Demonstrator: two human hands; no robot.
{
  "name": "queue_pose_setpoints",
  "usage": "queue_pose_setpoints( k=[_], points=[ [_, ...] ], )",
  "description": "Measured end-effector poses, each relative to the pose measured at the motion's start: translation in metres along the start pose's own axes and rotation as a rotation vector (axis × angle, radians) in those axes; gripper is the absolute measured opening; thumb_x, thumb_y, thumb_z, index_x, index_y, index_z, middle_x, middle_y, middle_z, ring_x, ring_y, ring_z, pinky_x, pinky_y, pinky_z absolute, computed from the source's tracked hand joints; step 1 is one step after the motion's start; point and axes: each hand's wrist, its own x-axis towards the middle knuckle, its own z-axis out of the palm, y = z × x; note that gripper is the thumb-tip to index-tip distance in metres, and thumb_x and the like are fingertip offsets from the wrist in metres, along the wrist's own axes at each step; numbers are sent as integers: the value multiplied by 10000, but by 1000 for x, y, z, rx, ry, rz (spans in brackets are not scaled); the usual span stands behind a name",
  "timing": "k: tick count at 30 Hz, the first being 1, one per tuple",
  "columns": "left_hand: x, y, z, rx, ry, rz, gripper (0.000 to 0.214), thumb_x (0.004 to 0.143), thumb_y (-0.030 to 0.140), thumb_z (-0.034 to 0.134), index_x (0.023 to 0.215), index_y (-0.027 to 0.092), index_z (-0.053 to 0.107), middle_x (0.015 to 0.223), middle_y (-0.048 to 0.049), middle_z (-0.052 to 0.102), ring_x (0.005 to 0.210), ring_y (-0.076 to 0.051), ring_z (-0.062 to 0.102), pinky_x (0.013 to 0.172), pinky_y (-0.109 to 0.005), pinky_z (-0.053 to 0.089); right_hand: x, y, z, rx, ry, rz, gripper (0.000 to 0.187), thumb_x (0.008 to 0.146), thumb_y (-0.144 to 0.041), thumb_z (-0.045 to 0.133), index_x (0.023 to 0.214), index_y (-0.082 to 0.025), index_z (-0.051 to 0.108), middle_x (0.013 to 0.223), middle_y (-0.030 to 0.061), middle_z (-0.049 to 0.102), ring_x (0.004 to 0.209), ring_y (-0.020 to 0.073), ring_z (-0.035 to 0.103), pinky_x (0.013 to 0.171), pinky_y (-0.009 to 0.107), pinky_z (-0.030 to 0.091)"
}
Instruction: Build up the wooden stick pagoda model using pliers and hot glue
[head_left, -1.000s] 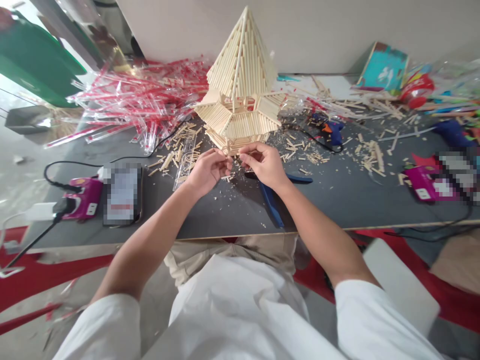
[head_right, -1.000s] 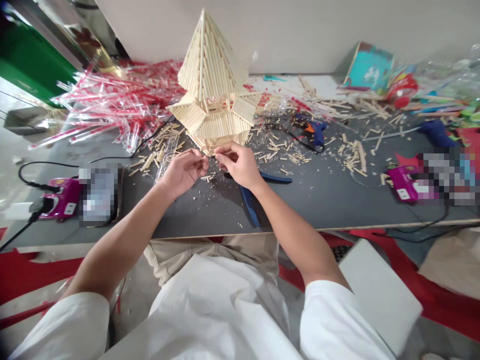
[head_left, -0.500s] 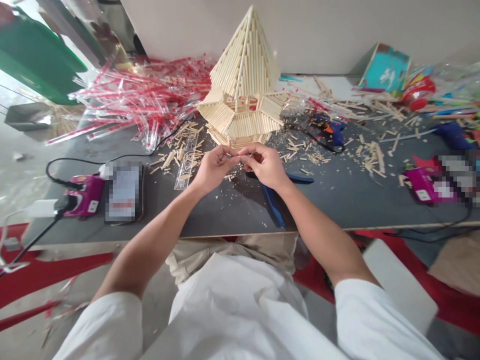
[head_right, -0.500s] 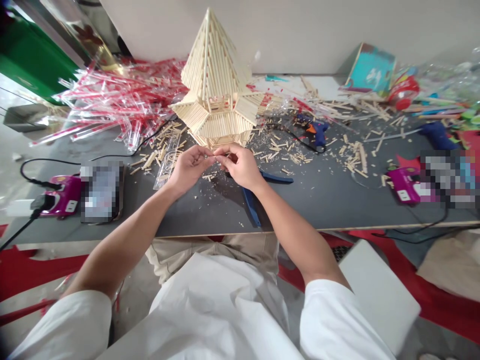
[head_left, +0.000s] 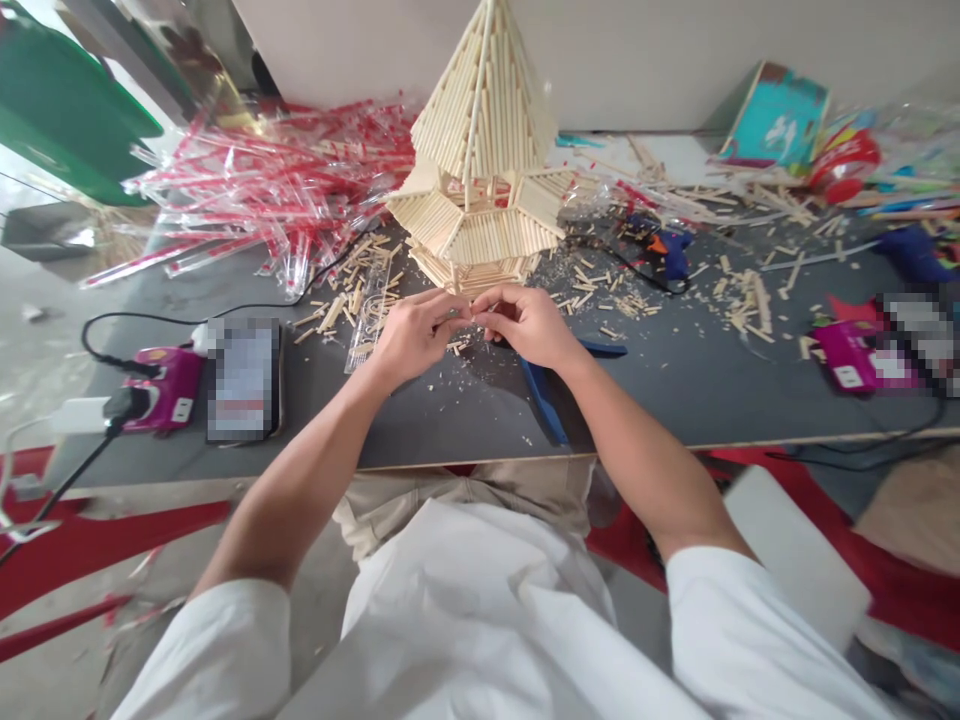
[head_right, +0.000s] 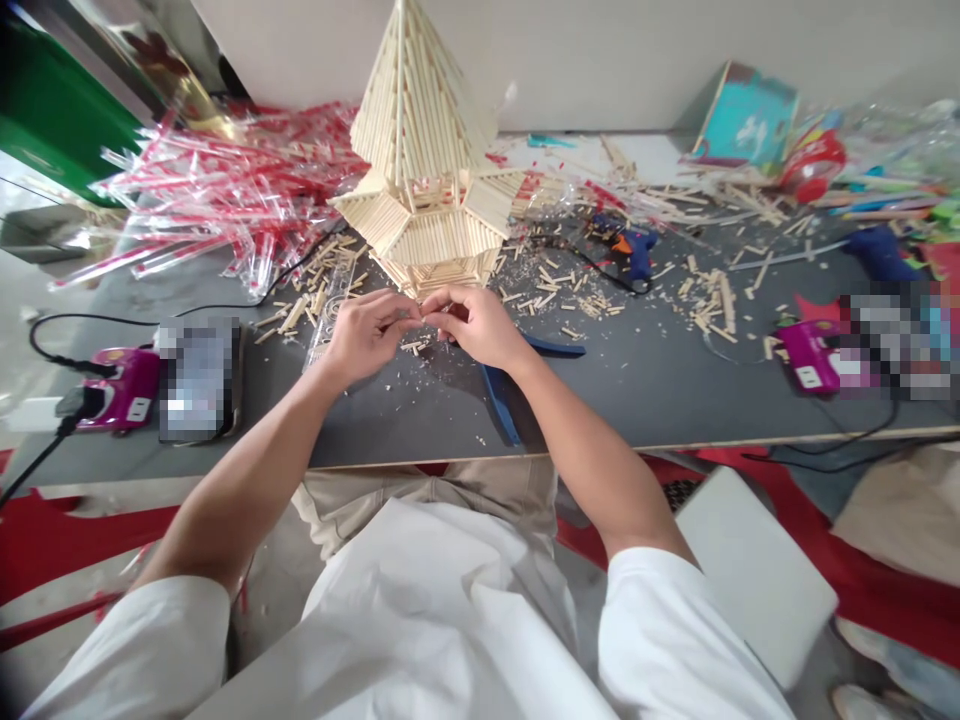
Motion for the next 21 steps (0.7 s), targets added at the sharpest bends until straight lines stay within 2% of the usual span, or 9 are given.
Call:
queue_pose_setpoints(
  k=[4,9,13,16,18,21],
  points=[
    [-3,2,4,36,35,22,107,947,142,594,949,187,691,831,-15,689,630,-119,529,625,-269,399,0,2,2,30,-1,-7,392,862,-587,797,973,-216,734,708,-11,690,633,148,643,633,302,521],
    [-2,9,5,38,87,-5,78,974,213,583,933,186,643,798,-23,661,625,-128,505,646,-287,403,-1,2,6,113,35,-10,425,841,-600,817,1008,-217,738,705,-14,676,617,138,637,618,291,521],
    [-2,10,8,-25,92,-114,110,993,303,598,953,202,612,615,39,496,550,-124,413,609,-291,348,-2,0,9,45,136,-43,435,858,-638,784,1017,-236,735,662,-18,649,609,151,636,612,304,512],
    [-4,9,12,-25,59,-183,92,989,303,601,984,212,608,560,81,371,493,-112,340,565,-284,287,-2,0,9,-35,196,-63,421,878,-642,761,1018,-247,727,659,-22,637,593,151,619,591,307,484],
    [-5,7,15,-9,53,-203,107,997,294,592,1054,209,622,570,88,353,484,-108,327,556,-282,269,-2,0,8,-75,215,-85,403,882,-628,764,1004,-246,728,707,-13,658,590,144,613,585,307,475],
    [-4,5,16,-67,11,-203,183,1035,329,557,1133,200,641,592,79,388,503,-109,341,565,-280,277,-1,1,7,-104,221,-141,382,882,-611,771,963,-239,743,887,19,702,624,132,620,592,308,488]
  ],
)
